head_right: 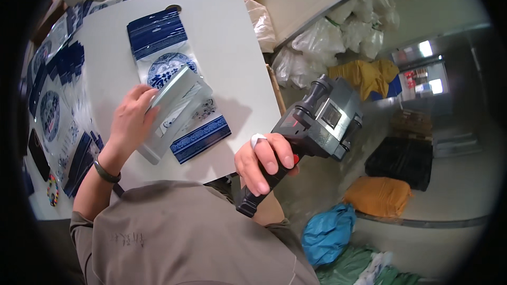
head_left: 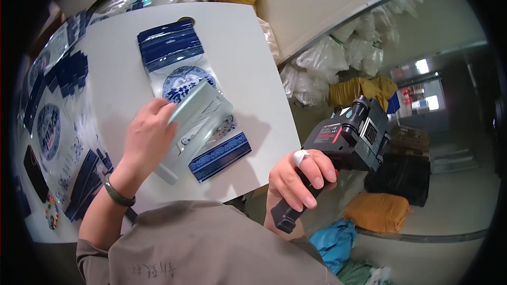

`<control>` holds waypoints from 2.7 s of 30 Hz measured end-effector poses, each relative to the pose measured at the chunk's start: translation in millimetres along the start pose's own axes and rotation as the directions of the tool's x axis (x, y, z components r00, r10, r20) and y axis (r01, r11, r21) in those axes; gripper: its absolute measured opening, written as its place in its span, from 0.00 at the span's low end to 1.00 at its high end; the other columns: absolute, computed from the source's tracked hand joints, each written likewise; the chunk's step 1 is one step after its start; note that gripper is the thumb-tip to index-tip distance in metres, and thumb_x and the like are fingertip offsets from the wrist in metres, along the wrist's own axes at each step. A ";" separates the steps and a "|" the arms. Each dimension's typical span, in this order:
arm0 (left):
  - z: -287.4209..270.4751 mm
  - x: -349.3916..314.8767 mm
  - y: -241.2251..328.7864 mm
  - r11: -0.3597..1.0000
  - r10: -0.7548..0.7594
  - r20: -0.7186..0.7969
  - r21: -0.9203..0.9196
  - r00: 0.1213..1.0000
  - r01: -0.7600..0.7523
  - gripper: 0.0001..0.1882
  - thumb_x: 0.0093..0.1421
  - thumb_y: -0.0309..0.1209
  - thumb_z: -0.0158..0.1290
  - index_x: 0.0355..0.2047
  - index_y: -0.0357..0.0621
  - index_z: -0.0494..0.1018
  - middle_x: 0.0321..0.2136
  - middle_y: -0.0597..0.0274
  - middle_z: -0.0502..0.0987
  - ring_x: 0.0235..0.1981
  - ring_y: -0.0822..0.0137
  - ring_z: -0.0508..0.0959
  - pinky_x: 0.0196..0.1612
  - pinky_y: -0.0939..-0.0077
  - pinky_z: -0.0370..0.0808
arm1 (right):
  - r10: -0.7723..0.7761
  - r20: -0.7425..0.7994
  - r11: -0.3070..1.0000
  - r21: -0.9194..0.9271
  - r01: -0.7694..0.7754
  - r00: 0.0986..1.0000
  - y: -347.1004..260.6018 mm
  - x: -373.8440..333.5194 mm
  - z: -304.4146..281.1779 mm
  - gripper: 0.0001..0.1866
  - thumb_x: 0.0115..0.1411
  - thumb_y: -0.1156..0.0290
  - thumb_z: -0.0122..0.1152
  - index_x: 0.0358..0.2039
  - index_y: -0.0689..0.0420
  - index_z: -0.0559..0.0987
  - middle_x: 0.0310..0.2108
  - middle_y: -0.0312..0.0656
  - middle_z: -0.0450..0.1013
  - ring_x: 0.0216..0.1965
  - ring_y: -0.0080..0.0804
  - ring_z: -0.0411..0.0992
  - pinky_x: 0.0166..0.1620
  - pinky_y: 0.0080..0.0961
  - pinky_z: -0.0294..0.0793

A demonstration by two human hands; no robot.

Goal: Printing labels or codes onto plastic packaging bags using a handheld inkjet printer.

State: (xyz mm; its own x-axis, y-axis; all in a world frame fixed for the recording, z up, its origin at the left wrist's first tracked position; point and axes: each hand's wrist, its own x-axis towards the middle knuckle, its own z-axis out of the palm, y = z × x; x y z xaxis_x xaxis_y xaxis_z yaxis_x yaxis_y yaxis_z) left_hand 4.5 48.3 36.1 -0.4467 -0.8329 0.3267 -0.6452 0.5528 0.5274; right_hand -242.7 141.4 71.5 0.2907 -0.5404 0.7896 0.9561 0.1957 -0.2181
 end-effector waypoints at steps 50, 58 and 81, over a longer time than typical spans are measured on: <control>5.7 -2.4 108.3 0.449 0.007 -0.229 -0.869 0.973 -0.208 0.03 0.57 0.21 0.56 0.30 0.42 0.73 0.32 0.62 0.70 0.34 0.67 0.72 0.35 0.76 0.71 | -0.232 -0.465 0.889 0.255 0.380 0.854 52.3 5.0 17.0 0.12 0.59 0.70 0.60 0.44 0.47 0.77 0.65 0.48 0.52 0.29 0.23 0.78 0.33 0.20 0.81; 19.6 -0.8 111.6 -0.055 -0.164 0.037 -0.998 0.986 0.028 0.02 0.64 0.23 0.49 0.34 0.37 0.69 0.30 0.64 0.75 0.32 0.75 0.75 0.38 0.80 0.74 | -0.221 -0.475 0.866 0.305 0.396 0.851 57.2 7.3 14.2 0.11 0.59 0.72 0.60 0.43 0.50 0.77 0.64 0.46 0.53 0.28 0.25 0.78 0.31 0.21 0.81; 14.9 20.2 83.7 -0.176 0.197 0.450 -0.858 0.871 0.483 0.08 0.64 0.31 0.53 0.39 0.40 0.71 0.32 0.71 0.73 0.34 0.81 0.71 0.40 0.84 0.69 | -0.172 -0.414 0.818 0.445 0.364 0.894 65.5 3.4 5.9 0.14 0.60 0.74 0.55 0.46 0.58 0.74 0.61 0.46 0.58 0.33 0.37 0.80 0.37 0.32 0.82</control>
State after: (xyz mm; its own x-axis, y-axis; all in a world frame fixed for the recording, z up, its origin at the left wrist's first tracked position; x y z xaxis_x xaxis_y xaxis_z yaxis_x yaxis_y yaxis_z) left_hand -67.7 78.1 75.1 -0.7952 -0.6054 0.0352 0.4296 -0.5213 0.7374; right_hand -179.4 157.2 63.3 0.1103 -0.8555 0.5059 0.8716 0.3279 0.3645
